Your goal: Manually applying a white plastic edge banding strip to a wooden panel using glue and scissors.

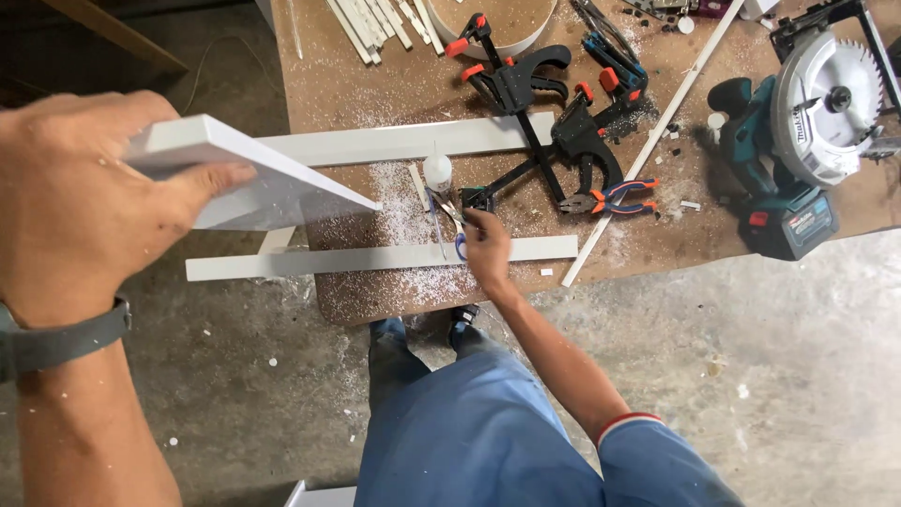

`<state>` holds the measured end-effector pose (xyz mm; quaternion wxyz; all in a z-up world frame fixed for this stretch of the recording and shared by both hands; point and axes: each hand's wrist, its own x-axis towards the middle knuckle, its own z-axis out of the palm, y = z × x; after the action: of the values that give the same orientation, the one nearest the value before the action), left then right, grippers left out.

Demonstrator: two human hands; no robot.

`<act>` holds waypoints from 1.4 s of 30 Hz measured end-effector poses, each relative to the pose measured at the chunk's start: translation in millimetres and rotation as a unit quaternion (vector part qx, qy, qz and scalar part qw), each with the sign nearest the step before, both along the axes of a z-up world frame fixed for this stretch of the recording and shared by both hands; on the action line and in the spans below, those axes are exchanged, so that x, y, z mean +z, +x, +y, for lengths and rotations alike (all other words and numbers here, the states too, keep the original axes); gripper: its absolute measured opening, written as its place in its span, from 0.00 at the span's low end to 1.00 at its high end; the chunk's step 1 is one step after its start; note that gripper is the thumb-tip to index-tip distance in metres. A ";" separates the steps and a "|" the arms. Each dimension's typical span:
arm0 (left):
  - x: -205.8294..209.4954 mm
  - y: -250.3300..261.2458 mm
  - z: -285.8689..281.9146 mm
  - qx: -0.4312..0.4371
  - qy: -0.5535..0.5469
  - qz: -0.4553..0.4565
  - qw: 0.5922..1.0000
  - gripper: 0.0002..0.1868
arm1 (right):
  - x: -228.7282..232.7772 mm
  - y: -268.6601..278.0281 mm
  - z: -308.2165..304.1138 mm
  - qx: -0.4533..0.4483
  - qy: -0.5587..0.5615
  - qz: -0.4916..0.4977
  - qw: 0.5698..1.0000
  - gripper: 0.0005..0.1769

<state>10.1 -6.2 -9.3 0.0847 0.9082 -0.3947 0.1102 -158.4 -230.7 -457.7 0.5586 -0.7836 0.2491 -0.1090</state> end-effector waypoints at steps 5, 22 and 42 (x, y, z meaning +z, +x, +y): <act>-21.8 21.9 11.4 -0.009 -0.046 0.062 0.997 0.16 | -41.1 -34.4 -58.2 -0.083 -0.165 0.072 0.980 0.16; -16.5 33.0 11.4 -0.006 0.066 -0.101 0.993 0.22 | 7.6 1.3 6.4 0.096 -0.271 0.307 0.907 0.35; -178.0 143.9 66.6 -0.122 0.014 0.063 0.990 0.24 | -20.2 -66.0 -125.8 -0.085 -0.386 0.116 0.911 0.26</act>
<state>154.0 60.4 -187.3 0.1092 0.8596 -0.4979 0.0359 -224.5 -356.5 -477.9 0.1684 -0.9212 0.3161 -0.1522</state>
